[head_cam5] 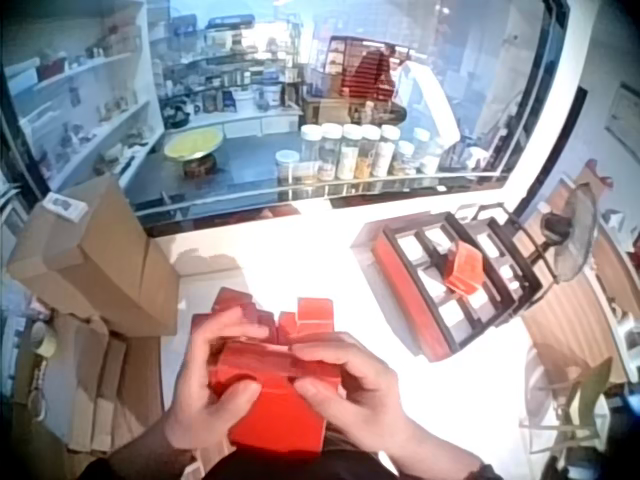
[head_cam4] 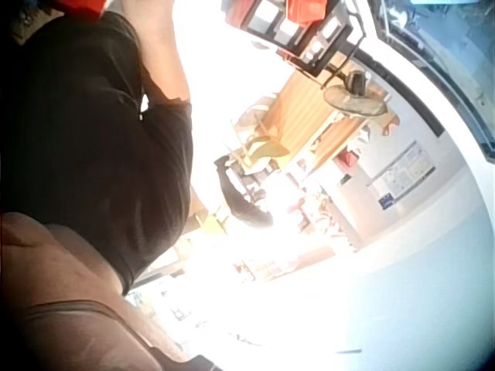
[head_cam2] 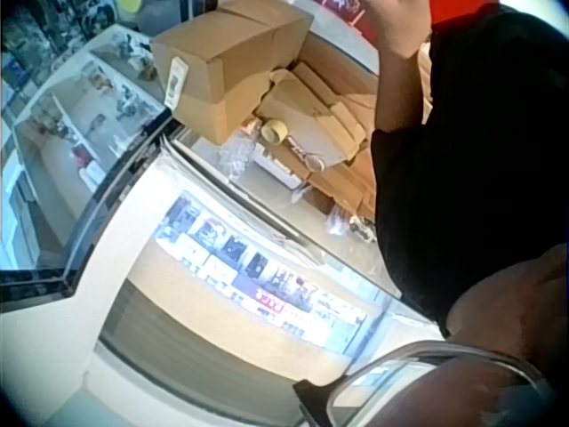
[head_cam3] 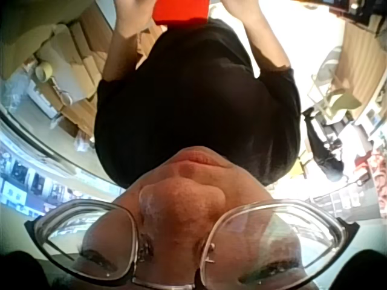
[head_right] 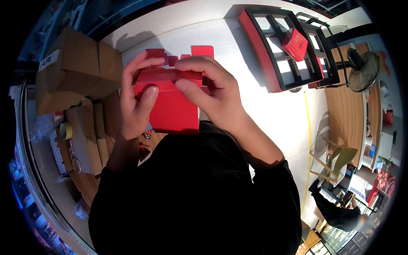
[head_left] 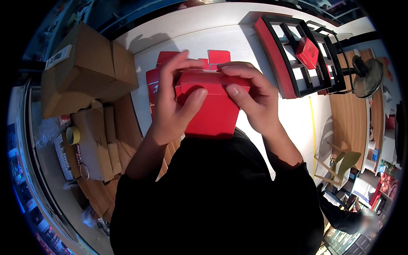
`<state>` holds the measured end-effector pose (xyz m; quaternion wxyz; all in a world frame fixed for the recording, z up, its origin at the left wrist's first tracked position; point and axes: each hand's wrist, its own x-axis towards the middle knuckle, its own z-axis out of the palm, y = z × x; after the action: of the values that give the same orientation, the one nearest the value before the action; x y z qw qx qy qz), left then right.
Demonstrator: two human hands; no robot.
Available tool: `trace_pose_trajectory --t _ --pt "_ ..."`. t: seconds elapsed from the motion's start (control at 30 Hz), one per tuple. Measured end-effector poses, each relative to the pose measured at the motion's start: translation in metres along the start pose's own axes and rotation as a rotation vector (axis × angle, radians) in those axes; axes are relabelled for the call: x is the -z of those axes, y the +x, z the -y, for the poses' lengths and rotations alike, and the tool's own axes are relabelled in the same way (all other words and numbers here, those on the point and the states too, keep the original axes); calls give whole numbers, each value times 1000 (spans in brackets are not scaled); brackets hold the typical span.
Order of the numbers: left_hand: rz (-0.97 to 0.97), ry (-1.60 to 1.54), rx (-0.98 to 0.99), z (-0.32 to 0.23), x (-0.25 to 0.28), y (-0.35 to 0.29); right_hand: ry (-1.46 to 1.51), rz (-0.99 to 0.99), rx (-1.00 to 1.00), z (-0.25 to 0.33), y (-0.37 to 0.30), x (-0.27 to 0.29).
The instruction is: The person folds flat red cardboard sheets into small rectangular boxes by hand. They repeatedly fold the flaps and tuck them in to form the box structure. After assembling several boxes, the person places them into a black display rack with multiple compartments.
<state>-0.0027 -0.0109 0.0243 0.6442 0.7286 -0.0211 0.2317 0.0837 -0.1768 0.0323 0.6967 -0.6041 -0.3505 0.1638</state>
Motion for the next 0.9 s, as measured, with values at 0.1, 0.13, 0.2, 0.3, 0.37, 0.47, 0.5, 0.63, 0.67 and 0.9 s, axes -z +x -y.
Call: trace_pose_trajectory --t 0.1,0.13,0.2,0.3,0.37,0.47,0.5,0.63,0.67,0.9 --pt "28 -22 118 4 0 -4 -79 2 -30 3 1 3" --pt "58 33 139 5 0 -5 -116 33 -49 4 2 6" --pt "115 147 185 6 -3 -6 -176 129 -103 7 5 11" --pt "192 224 125 6 3 -6 -203 274 -223 18 9 13" --pt "232 242 69 6 5 -4 -212 269 -164 14 10 15" --pt "271 260 23 5 9 -1 -202 270 -178 22 14 18" --pt "280 259 31 3 10 0 -193 271 -201 25 16 18" --pt "280 269 73 -1 10 -2 -304 229 -118 22 14 15" --pt "282 268 83 -1 10 -1 -302 240 -41 16 13 13" --pt "279 252 34 0 12 0 -421 464 3 19 13 18"
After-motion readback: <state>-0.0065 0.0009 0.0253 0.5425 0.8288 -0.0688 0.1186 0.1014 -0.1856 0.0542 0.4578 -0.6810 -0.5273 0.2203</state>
